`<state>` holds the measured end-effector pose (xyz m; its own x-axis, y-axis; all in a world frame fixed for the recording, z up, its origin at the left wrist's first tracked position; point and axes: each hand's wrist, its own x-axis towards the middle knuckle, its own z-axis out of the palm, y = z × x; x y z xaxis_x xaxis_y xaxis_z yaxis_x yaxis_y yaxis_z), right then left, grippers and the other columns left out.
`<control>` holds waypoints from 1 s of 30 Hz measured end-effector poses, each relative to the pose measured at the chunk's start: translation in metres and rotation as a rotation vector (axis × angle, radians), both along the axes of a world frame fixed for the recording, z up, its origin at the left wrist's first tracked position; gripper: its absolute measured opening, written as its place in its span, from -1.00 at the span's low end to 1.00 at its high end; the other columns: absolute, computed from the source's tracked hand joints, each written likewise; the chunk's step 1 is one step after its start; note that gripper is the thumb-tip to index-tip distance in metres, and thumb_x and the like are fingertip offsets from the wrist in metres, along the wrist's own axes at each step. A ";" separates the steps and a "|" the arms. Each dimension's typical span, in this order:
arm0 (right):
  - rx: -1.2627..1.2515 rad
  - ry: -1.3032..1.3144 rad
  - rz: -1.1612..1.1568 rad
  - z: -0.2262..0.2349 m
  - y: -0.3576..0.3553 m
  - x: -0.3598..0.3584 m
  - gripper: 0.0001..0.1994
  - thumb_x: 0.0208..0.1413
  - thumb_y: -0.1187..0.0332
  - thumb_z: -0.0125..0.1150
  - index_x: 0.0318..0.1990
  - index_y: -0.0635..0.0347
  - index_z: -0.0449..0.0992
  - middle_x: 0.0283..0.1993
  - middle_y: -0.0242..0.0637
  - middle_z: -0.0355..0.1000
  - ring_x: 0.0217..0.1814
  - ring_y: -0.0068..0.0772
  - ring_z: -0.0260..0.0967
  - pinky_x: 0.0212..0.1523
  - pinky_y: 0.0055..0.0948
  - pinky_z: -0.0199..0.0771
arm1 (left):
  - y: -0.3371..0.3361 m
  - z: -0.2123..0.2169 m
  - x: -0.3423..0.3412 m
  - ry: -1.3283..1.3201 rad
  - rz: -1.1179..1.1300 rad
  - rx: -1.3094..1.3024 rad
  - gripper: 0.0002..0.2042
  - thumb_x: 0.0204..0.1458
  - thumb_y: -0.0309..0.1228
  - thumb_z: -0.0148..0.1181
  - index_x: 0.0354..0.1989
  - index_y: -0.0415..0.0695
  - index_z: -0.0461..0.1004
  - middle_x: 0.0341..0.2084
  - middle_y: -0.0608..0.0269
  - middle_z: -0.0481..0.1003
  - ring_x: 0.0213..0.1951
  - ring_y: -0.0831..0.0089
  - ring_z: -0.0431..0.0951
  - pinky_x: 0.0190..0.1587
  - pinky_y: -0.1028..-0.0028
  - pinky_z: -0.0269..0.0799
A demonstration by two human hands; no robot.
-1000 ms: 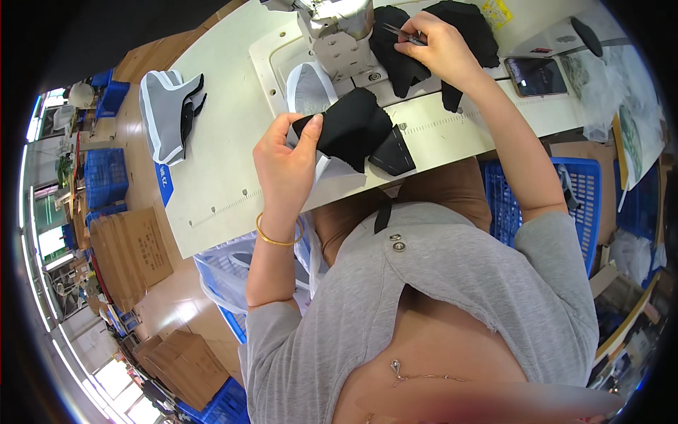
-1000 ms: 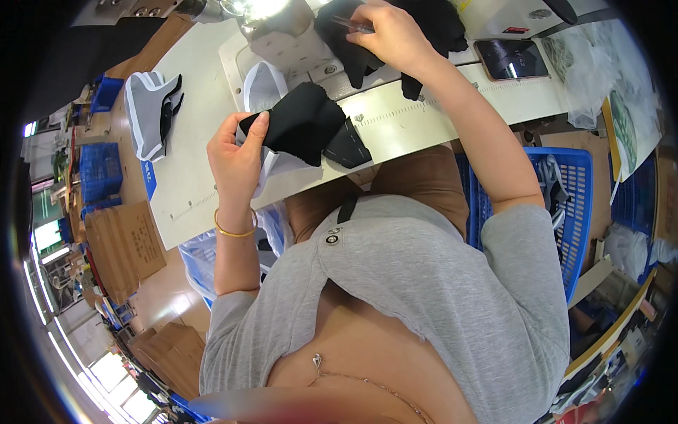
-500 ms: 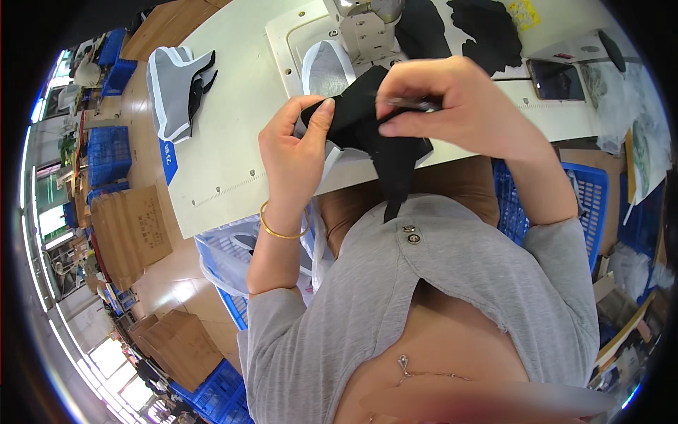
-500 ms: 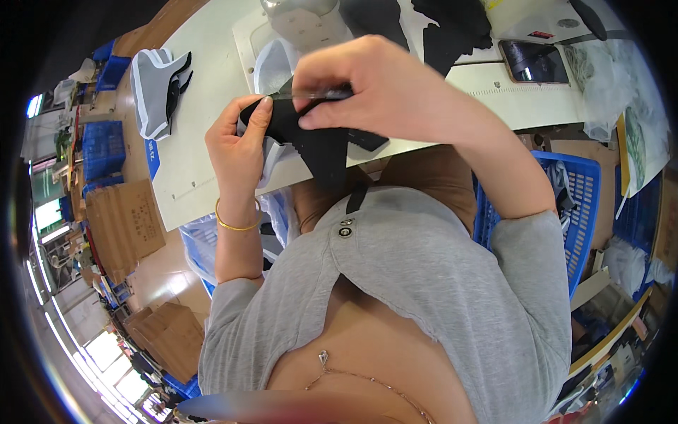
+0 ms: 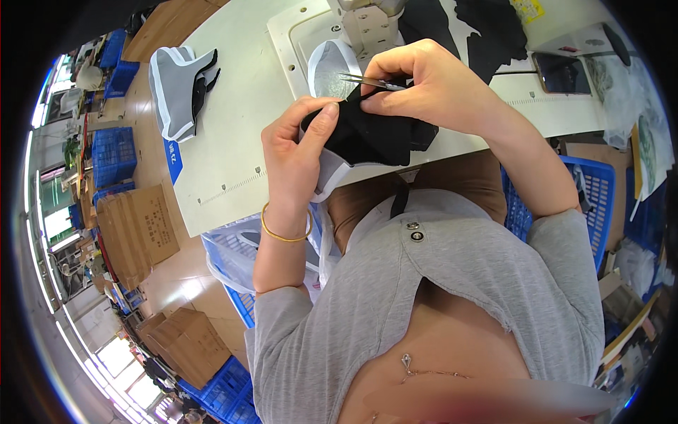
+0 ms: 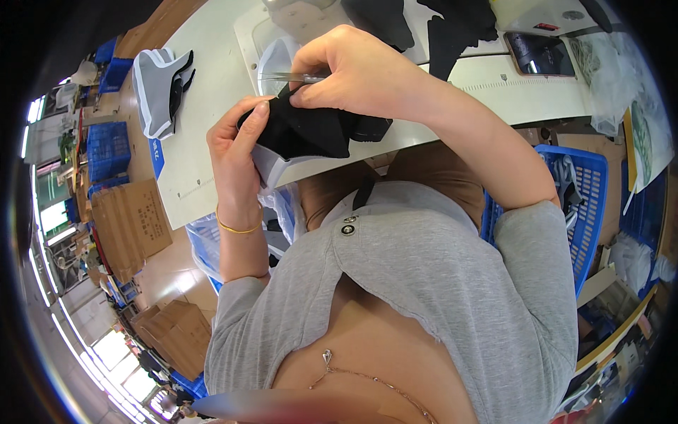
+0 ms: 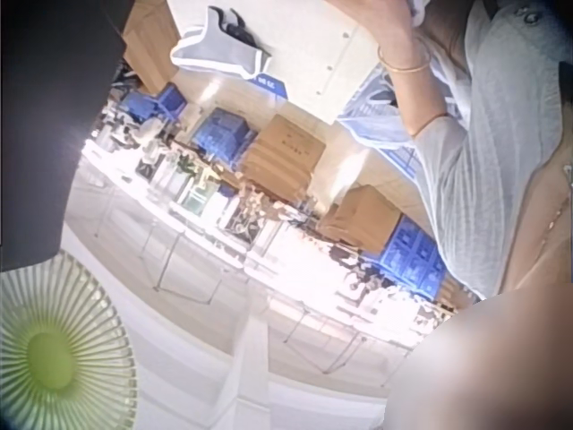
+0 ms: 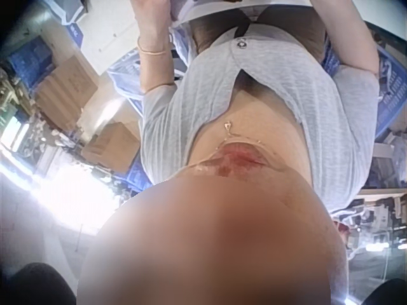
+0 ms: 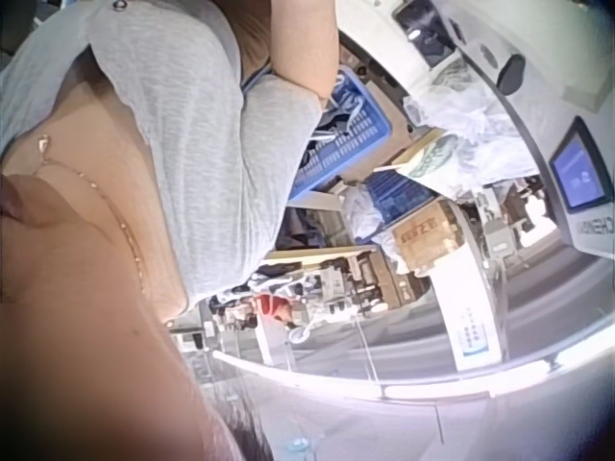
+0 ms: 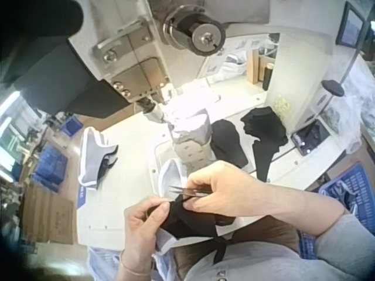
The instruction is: The recorder uses a small pair of snips to trim excess material and threads from grey and black shoe upper components.
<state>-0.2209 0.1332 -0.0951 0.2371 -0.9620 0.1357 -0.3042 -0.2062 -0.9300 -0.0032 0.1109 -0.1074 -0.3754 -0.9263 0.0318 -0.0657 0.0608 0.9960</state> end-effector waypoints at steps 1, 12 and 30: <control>0.000 -0.001 -0.002 -0.001 0.000 0.000 -0.76 -0.04 0.33 0.31 -0.29 0.35 0.59 -0.45 -0.17 0.49 -0.38 -0.43 0.39 -0.26 -0.43 0.37 | 0.000 0.000 0.000 -0.001 -0.002 0.000 -0.88 0.14 -0.47 0.25 -0.29 -0.30 0.59 -0.52 0.47 0.44 -0.42 0.72 0.33 -0.34 0.68 0.23; 0.038 -0.078 -0.014 -0.005 0.003 -0.005 -0.79 -0.04 0.36 0.34 -0.29 0.31 0.58 -0.44 -0.27 0.49 -0.36 -0.54 0.36 -0.27 -0.50 0.35 | 0.004 0.002 -0.002 -0.069 0.039 -0.105 -0.92 0.01 -0.55 0.35 -0.34 -0.29 0.61 -0.52 0.41 0.49 -0.42 0.69 0.40 -0.34 0.66 0.29; 0.065 -0.245 -0.280 -0.009 0.019 0.002 -0.81 0.03 0.37 0.38 -0.36 0.32 0.54 -0.47 -0.45 0.39 -0.37 -0.71 0.28 -0.34 -0.59 0.31 | 0.014 0.002 0.003 -0.131 0.069 -0.327 -0.93 -0.02 -0.59 0.35 -0.35 -0.28 0.61 -0.55 0.35 0.45 -0.45 0.62 0.40 -0.34 0.63 0.29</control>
<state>-0.2189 0.1521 -0.1045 -0.0684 -0.9934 0.0921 -0.1068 -0.0845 -0.9907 0.0000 0.1251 -0.1050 -0.3329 -0.8985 0.2861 -0.2070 0.3657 0.9074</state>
